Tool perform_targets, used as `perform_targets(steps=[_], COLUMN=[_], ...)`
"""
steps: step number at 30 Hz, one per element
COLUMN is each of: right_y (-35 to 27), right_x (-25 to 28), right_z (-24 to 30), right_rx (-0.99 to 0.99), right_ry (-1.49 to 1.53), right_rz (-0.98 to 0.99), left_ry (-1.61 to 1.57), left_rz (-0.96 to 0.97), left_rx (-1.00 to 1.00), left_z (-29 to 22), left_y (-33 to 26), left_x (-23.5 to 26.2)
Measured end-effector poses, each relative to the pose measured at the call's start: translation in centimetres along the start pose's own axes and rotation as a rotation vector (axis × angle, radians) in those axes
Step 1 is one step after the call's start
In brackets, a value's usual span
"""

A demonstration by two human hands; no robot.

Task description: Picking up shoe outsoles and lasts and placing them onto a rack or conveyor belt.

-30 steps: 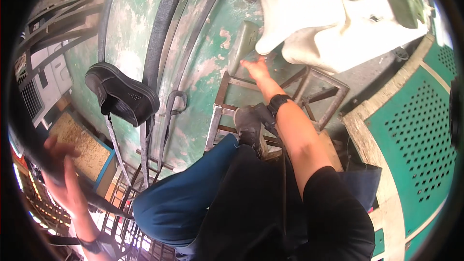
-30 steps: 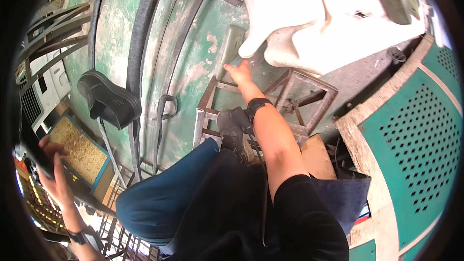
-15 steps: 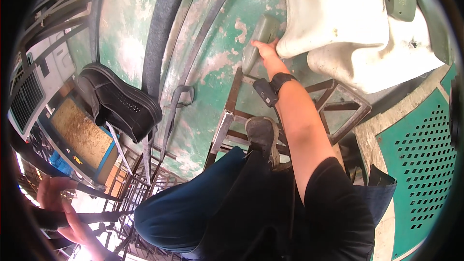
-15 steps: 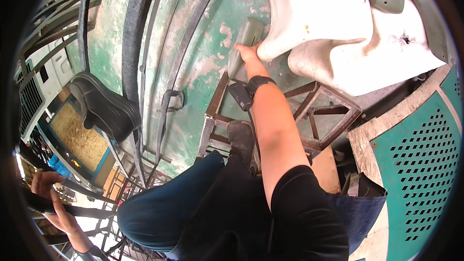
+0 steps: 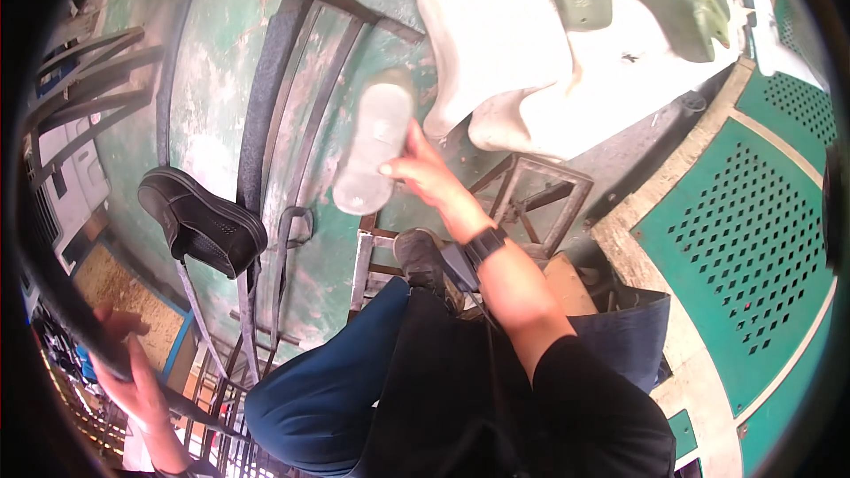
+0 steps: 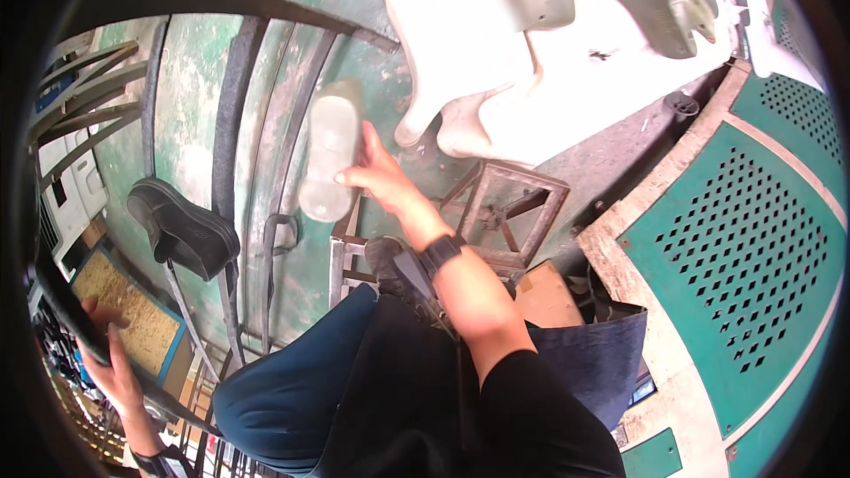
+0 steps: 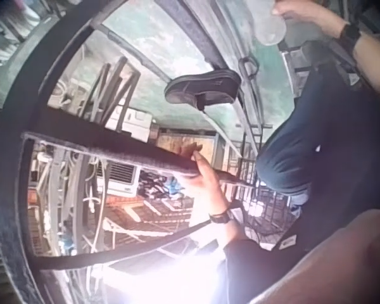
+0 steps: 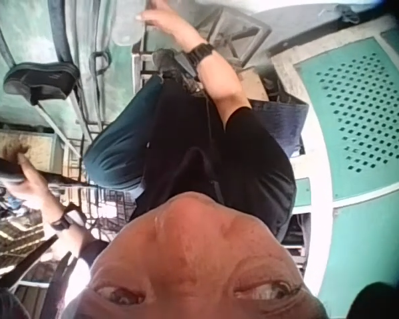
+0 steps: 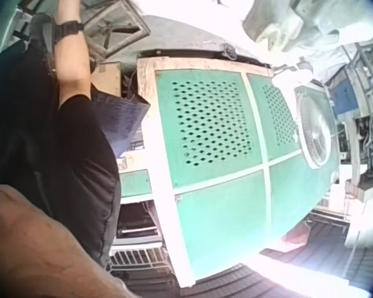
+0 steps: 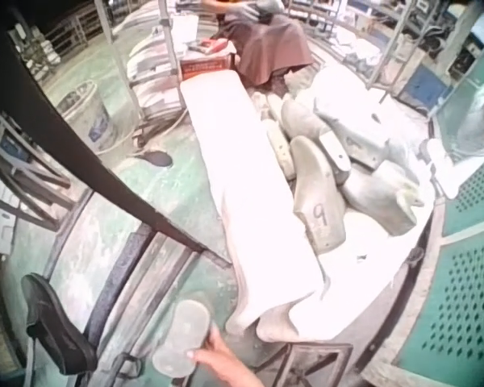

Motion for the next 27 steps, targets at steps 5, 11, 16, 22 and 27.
perform_targets(steps=[5, 11, 16, 22, 27], right_y=[-7.4, -9.9, -12.1, -4.2, -0.5], right_x=[4.5, 13.5, 22.1, 25.3, 26.8], right_z=[13.1, 21.8, 27.9, 36.6, 41.9], right_rx=[0.17, 0.354, 0.67, 0.259, 0.412], right_ry=[0.372, 0.637, 0.531, -0.067, -0.242], right_rz=[-0.123, -0.394, -0.854, -0.846, -0.983], left_ry=[0.005, -0.01, -0.007, 0.011, -0.027], left_rz=[-0.101, -0.093, -0.102, -0.126, -0.108], left_rx=[0.099, 0.071, 0.014, 0.002, 0.113], left_z=[0.0, -2.4, -3.5, -2.8, -1.3], left_y=[0.4, 0.7, 0.9, 0.9, 0.6], left_x=[-0.1, -0.4, -0.1, -0.1, -0.6])
Point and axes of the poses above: each hand's wrist, its own y-axis towards the middle knuckle, its own x-axis out of the back of the hand, z = x × y, the point moved 9 cm from there along y, towards the middle knuckle, and after that the axes turned 15 degrees about -z, right-handed, at the moved point
